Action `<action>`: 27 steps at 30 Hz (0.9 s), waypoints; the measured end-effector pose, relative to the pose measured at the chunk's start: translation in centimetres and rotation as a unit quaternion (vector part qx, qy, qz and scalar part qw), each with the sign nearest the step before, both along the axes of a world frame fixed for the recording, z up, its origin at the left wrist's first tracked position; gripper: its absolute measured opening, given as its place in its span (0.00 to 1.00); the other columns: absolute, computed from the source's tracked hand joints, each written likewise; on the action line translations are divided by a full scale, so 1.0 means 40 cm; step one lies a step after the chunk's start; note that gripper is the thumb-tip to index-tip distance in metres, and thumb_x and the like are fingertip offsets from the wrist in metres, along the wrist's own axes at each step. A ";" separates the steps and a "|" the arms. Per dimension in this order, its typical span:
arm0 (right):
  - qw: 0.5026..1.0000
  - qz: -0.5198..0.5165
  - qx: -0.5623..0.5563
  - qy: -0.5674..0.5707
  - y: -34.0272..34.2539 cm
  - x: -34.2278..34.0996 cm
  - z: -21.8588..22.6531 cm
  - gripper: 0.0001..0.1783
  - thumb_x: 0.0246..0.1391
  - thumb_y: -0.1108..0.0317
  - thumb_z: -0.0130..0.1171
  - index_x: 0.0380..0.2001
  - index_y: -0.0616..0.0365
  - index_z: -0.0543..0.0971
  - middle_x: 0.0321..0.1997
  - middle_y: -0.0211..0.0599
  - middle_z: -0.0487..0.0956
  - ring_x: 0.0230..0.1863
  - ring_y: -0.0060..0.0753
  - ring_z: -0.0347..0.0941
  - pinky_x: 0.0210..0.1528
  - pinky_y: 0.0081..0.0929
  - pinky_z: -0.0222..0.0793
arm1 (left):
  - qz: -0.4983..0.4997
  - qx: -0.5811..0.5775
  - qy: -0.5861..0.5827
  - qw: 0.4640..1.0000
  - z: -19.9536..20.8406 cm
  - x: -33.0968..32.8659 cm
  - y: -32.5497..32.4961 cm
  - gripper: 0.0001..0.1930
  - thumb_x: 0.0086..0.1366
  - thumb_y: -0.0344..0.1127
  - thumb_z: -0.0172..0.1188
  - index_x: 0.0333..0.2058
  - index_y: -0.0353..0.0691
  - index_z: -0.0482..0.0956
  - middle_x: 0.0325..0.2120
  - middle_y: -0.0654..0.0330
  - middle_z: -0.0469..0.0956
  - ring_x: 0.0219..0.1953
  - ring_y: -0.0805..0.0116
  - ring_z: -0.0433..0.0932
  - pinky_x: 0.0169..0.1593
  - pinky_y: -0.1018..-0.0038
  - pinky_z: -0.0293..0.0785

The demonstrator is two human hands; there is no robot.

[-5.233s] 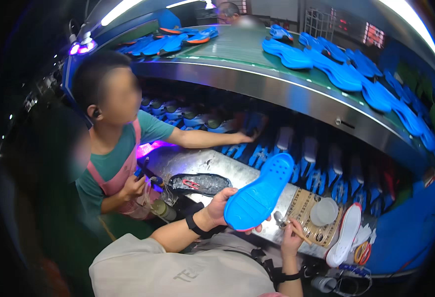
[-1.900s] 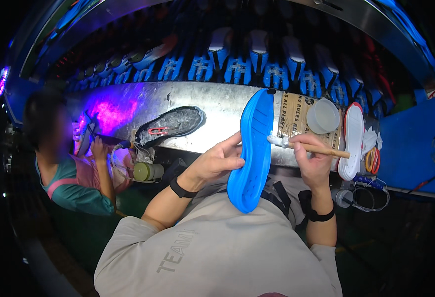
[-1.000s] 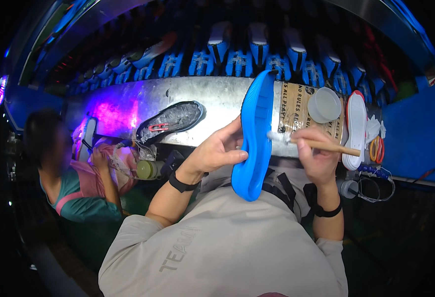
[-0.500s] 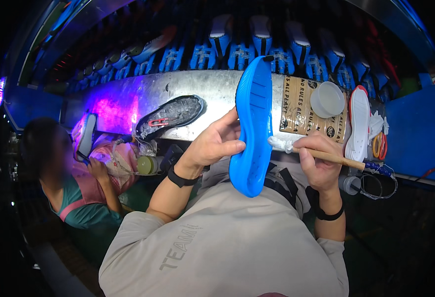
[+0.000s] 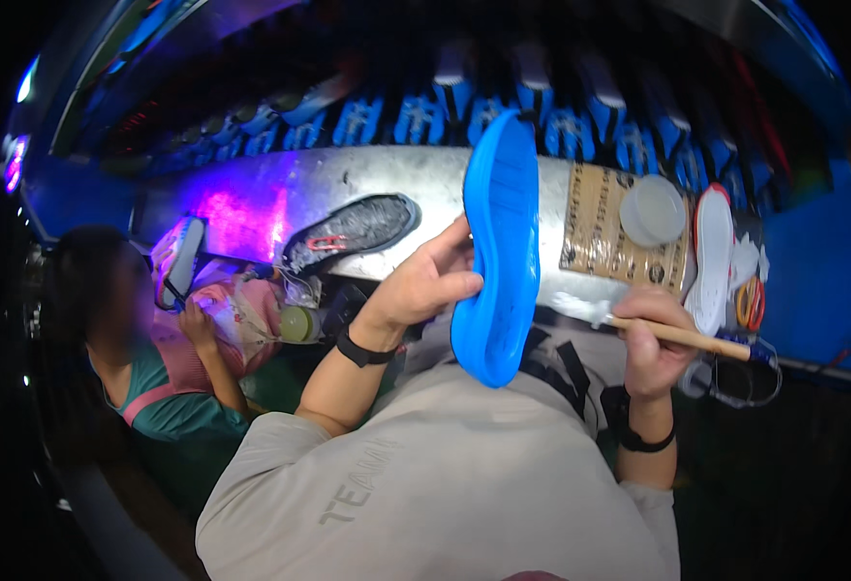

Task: Apply adhesive to blue shoe soles using a brush in a manufacturing line.

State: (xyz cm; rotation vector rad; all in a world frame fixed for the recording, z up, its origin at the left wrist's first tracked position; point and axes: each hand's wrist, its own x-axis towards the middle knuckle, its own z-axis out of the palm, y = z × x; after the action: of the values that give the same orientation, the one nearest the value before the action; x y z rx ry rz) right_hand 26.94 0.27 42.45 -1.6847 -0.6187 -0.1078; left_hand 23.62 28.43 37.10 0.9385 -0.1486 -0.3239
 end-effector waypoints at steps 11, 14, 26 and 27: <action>0.985 -0.133 0.030 0.104 0.034 0.023 -0.153 0.10 0.64 0.67 0.52 0.40 0.63 0.77 0.30 0.28 0.73 0.28 0.15 0.63 0.30 0.15 0.58 | 0.177 0.023 -0.270 0.946 0.406 0.244 0.262 0.27 0.68 0.38 0.49 0.62 0.31 0.64 0.54 0.53 0.74 0.51 0.65 0.78 0.56 0.70 0.73; 0.988 -0.117 0.017 0.101 0.050 0.035 -0.209 0.09 0.64 0.68 0.52 0.40 0.62 0.76 0.30 0.27 0.72 0.28 0.14 0.62 0.31 0.15 0.58 | 0.200 -0.003 -0.236 0.951 0.553 0.453 0.410 0.19 0.71 0.36 0.45 0.54 0.31 0.72 0.46 0.52 0.79 0.46 0.62 0.81 0.52 0.69 0.77; 0.976 -0.151 0.004 0.158 0.003 0.009 -0.271 0.07 0.59 0.75 0.54 0.39 0.66 0.79 0.38 0.38 0.79 0.41 0.28 0.75 0.46 0.24 0.70 | 0.376 0.895 -0.037 0.235 0.543 0.686 0.892 0.18 0.61 0.34 0.55 0.50 0.38 0.78 0.52 0.42 0.73 0.56 0.44 0.74 0.55 0.47 0.71; 0.977 -0.159 -0.005 0.144 0.004 0.007 -0.261 0.07 0.58 0.75 0.55 0.38 0.66 0.79 0.38 0.39 0.80 0.41 0.30 0.75 0.47 0.25 0.70 | 0.348 0.904 -0.060 0.239 0.536 0.685 0.925 0.17 0.60 0.32 0.55 0.48 0.38 0.80 0.50 0.42 0.76 0.54 0.44 0.76 0.55 0.48 0.73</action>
State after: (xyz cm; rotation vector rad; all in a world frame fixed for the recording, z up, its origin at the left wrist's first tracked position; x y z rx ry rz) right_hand 27.24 0.42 32.01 -1.7570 -0.1305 -0.0850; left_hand 51.02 65.43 58.54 3.2485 0.7882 0.8013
